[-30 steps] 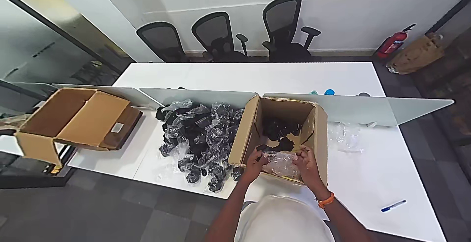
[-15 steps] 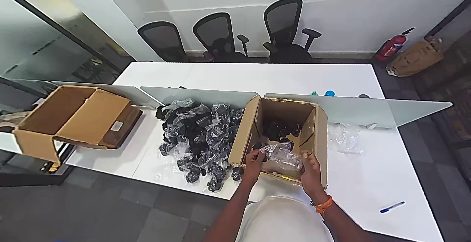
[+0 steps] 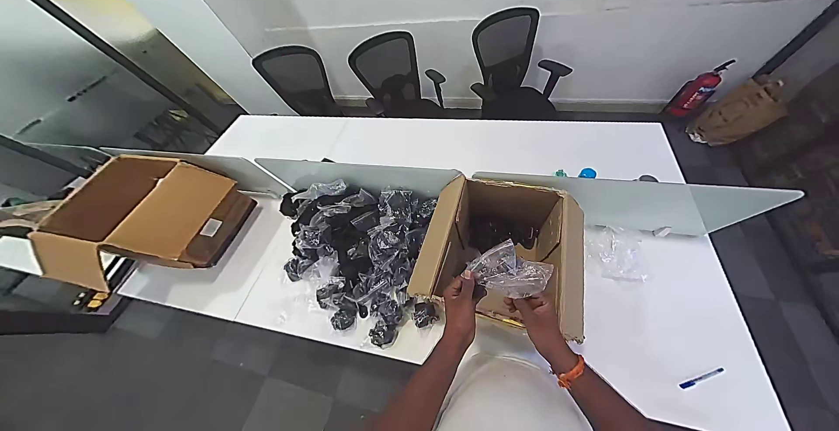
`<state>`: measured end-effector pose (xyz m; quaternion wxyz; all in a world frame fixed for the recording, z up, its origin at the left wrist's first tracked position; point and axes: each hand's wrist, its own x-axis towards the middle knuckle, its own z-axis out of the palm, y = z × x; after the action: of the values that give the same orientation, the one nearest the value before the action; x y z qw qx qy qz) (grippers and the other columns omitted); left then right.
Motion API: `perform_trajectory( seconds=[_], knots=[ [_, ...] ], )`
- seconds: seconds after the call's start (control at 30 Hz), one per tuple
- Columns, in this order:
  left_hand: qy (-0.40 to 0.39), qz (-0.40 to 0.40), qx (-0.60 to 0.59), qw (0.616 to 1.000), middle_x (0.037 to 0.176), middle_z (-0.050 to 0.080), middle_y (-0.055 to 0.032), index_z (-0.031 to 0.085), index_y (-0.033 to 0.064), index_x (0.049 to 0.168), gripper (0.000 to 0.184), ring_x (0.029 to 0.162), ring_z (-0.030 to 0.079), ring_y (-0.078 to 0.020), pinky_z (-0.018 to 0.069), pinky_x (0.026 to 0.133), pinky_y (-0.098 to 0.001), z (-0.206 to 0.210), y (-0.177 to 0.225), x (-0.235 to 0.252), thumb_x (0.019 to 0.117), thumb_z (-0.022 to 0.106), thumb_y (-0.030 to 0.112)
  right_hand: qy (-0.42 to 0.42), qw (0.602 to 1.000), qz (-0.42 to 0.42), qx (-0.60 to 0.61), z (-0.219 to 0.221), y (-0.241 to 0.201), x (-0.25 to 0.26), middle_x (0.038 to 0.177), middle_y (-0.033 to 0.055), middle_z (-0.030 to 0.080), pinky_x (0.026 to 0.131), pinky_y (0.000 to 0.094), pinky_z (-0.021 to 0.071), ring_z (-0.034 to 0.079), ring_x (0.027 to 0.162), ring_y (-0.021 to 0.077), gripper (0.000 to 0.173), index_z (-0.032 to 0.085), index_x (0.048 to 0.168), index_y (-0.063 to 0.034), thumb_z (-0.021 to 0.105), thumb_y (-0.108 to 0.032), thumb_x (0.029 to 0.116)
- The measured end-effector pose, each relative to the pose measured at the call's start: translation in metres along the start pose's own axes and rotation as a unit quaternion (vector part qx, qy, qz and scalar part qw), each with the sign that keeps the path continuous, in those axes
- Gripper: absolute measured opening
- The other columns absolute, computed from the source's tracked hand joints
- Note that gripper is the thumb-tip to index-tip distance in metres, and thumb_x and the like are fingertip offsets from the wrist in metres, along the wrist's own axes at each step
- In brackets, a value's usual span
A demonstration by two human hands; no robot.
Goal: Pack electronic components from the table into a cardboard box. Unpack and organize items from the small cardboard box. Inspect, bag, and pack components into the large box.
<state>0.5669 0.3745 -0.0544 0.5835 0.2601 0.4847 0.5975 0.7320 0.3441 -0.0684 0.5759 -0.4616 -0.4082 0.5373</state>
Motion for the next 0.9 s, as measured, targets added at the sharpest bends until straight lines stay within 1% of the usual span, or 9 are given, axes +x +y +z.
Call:
perform_trajectory(
  seconds=[0.17, 0.3, 0.37, 0.47, 0.53, 0.6, 0.7, 0.83, 0.9],
  knots=[
    [0.021, 0.011, -0.049, 0.999, 0.1, 0.071, -0.0148, 0.064, -0.0042, 0.107, 0.033, 0.093, 0.071, -0.0237, 0.061, 0.086, -0.0445, 0.003, 0.006, 0.002, 0.1109, 0.043, 0.021, -0.137, 0.986, 0.096, -0.016, -0.001, 0.002, -0.012, 0.073, -0.0005, 0.068, 0.063, 0.0289, 0.0569, 0.064, 0.063, 0.0098, 0.012, 0.068, 0.094, -0.0058, 0.057, -0.008, 0.0957],
    [0.019, 0.022, -0.054, 0.998, 0.091, 0.07, -0.0133, 0.064, -0.0028, 0.097, 0.033, 0.086, 0.07, -0.0216, 0.0605, 0.082, -0.0421, 0.006, 0.004, 0.002, 0.1103, 0.045, 0.02, -0.294, 0.946, 0.137, -0.007, 0.0, 0.003, -0.019, 0.073, 0.0007, 0.068, 0.066, 0.0298, 0.0571, 0.065, 0.066, 0.0115, 0.017, 0.069, 0.09, -0.0055, 0.057, -0.012, 0.0997],
    [-0.011, 0.018, -0.047, 0.999, 0.095, 0.071, -0.0143, 0.064, -0.0039, 0.104, 0.033, 0.089, 0.071, -0.0226, 0.0611, 0.085, -0.0431, 0.001, 0.006, 0.002, 0.1108, 0.042, 0.02, -0.275, 0.953, 0.125, 0.004, -0.008, 0.001, -0.018, 0.088, 0.0072, 0.071, 0.07, 0.0341, 0.0594, 0.068, 0.074, 0.0173, 0.017, 0.065, 0.108, -0.0003, 0.06, -0.014, 0.0996],
    [-0.054, 0.016, -0.01, 0.998, 0.096, 0.071, -0.0137, 0.065, -0.0035, 0.103, 0.03, 0.09, 0.071, -0.0226, 0.0613, 0.086, -0.0431, -0.014, 0.012, 0.007, 0.1099, 0.044, 0.018, -0.168, 0.974, 0.137, 0.066, -0.025, 0.005, -0.015, 0.117, 0.0152, 0.069, 0.085, 0.0481, 0.0619, 0.072, 0.099, 0.029, 0.059, 0.045, 0.139, -0.0008, 0.063, -0.041, 0.0992],
    [-0.076, 0.03, 0.021, 0.996, 0.091, 0.071, -0.0098, 0.067, 0.0003, 0.097, 0.028, 0.085, 0.07, -0.0188, 0.0607, 0.082, -0.0395, -0.024, 0.013, 0.01, 0.1084, 0.047, 0.017, -0.116, 0.983, 0.117, 0.083, -0.033, 0.004, -0.008, 0.126, 0.0183, 0.065, 0.087, 0.0503, 0.0612, 0.07, 0.104, 0.0314, 0.066, 0.043, 0.147, -0.0025, 0.059, -0.047, 0.1009],
    [-0.09, 0.047, 0.057, 0.993, 0.086, 0.069, -0.0066, 0.068, 0.003, 0.091, 0.028, 0.078, 0.067, -0.0159, 0.0595, 0.075, -0.0362, -0.03, 0.012, 0.013, 0.107, 0.05, 0.017, -0.068, 0.994, 0.083, 0.03, -0.035, -0.004, -0.001, 0.114, 0.0166, 0.069, 0.076, 0.0423, 0.0623, 0.071, 0.09, 0.0264, 0.041, 0.058, 0.133, 0.0002, 0.052, -0.03, 0.1054],
    [-0.088, 0.067, 0.085, 0.99, 0.084, 0.069, -0.0053, 0.069, 0.0038, 0.089, 0.027, 0.076, 0.066, -0.0146, 0.0593, 0.071, -0.0349, -0.033, 0.013, 0.015, 0.106, 0.052, 0.016, -0.048, 0.996, 0.055, -0.054, -0.035, -0.005, 0.005, 0.076, 0.0071, 0.068, 0.057, 0.0297, 0.0545, 0.063, 0.062, 0.015, 0.012, 0.069, 0.096, -0.0009, 0.063, -0.011, 0.0983],
    [-0.042, 0.087, 0.091, 0.991, 0.077, 0.065, -0.0036, 0.067, 0.0039, 0.081, 0.03, 0.069, 0.061, -0.0116, 0.0537, 0.065, -0.0296, -0.032, 0.014, 0.018, 0.1056, 0.054, 0.016, -0.056, 0.995, 0.061, -0.064, -0.037, -0.011, 0.0, 0.064, 0.001, 0.059, 0.051, 0.0261, 0.0501, 0.057, 0.054, 0.0101, 0.017, 0.06, 0.083, -0.0066, 0.056, -0.009, 0.099],
    [-0.038, 0.074, 0.093, 0.992, 0.078, 0.066, -0.0045, 0.067, 0.0031, 0.083, 0.03, 0.071, 0.062, -0.0129, 0.0549, 0.067, -0.031, -0.034, 0.01, 0.017, 0.1059, 0.054, 0.016, -0.15, 0.984, 0.052, -0.08, -0.045, -0.01, -0.004, 0.064, -0.0052, 0.057, 0.054, 0.0249, 0.0494, 0.055, 0.056, 0.0062, 0.019, 0.059, 0.078, -0.0132, 0.054, -0.012, 0.0965]
  ],
)
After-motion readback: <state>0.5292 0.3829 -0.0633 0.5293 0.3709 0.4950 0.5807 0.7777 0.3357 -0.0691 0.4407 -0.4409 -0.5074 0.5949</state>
